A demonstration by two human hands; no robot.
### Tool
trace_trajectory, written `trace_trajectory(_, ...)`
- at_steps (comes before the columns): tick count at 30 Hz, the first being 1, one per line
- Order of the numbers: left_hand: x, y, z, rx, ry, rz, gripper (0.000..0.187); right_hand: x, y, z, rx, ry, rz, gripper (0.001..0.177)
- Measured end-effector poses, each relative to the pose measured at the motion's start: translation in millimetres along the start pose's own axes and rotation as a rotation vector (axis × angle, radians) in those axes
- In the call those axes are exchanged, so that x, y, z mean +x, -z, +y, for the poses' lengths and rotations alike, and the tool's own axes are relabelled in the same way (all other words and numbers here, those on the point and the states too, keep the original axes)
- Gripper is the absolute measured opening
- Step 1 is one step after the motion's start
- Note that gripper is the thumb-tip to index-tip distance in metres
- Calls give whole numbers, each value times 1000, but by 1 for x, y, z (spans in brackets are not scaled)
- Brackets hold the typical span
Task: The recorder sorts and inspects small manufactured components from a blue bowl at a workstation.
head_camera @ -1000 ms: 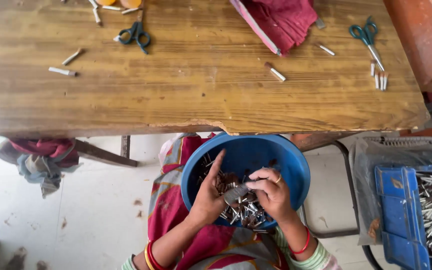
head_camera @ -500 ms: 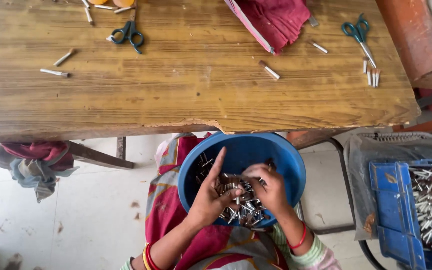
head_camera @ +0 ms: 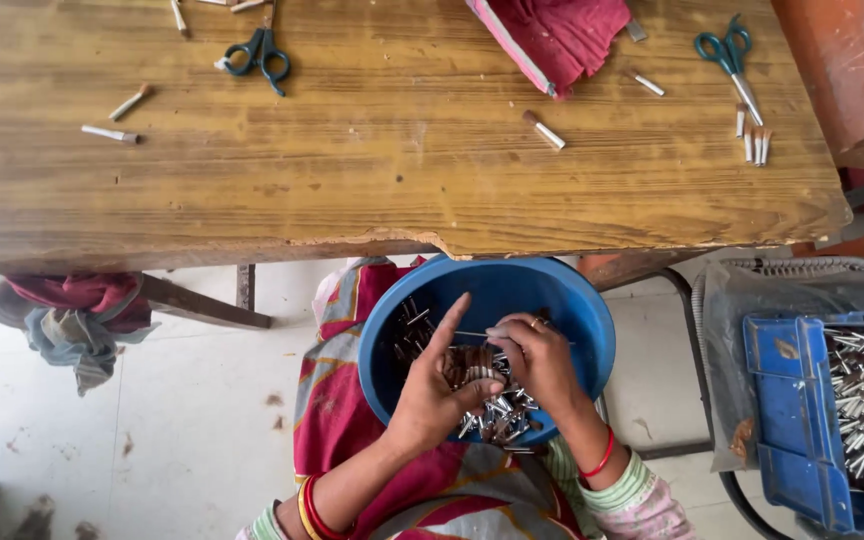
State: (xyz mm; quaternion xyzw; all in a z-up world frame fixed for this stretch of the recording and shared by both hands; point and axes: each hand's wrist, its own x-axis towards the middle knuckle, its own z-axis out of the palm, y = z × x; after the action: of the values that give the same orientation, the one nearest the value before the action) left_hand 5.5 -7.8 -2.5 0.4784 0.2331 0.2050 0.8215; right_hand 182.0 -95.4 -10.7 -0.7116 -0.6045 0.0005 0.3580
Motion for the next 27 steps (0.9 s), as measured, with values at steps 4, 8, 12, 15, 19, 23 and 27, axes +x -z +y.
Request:
trace_trajectory(4,11,7,-4,54,-140,77,106,9,0,0,237,135,20,15)
trace_trajectory(8,-1,-6,20,-62,26,-13,106,7,-2,2,3,-52,-49,17)
trace_trajectory(12,7,11,-6,20,-126,65,106,5,-3,6,417,-20,-11,17)
trace_trajectory(15,-5,-4,9,50,-135,45,107,-2,-5,6,146,256,116,17)
trace_trajectory(19,4,-16,27,168,4,42,106,7,-7,14,300,-132,-140,17)
trace_trajectory(23,15,-26,-8,261,38,36,87,4,29,-14,631,-462,-246,15)
trace_trajectory(27,32,-15,-48,42,191,13,57,-13,105,20,167,-207,207,13)
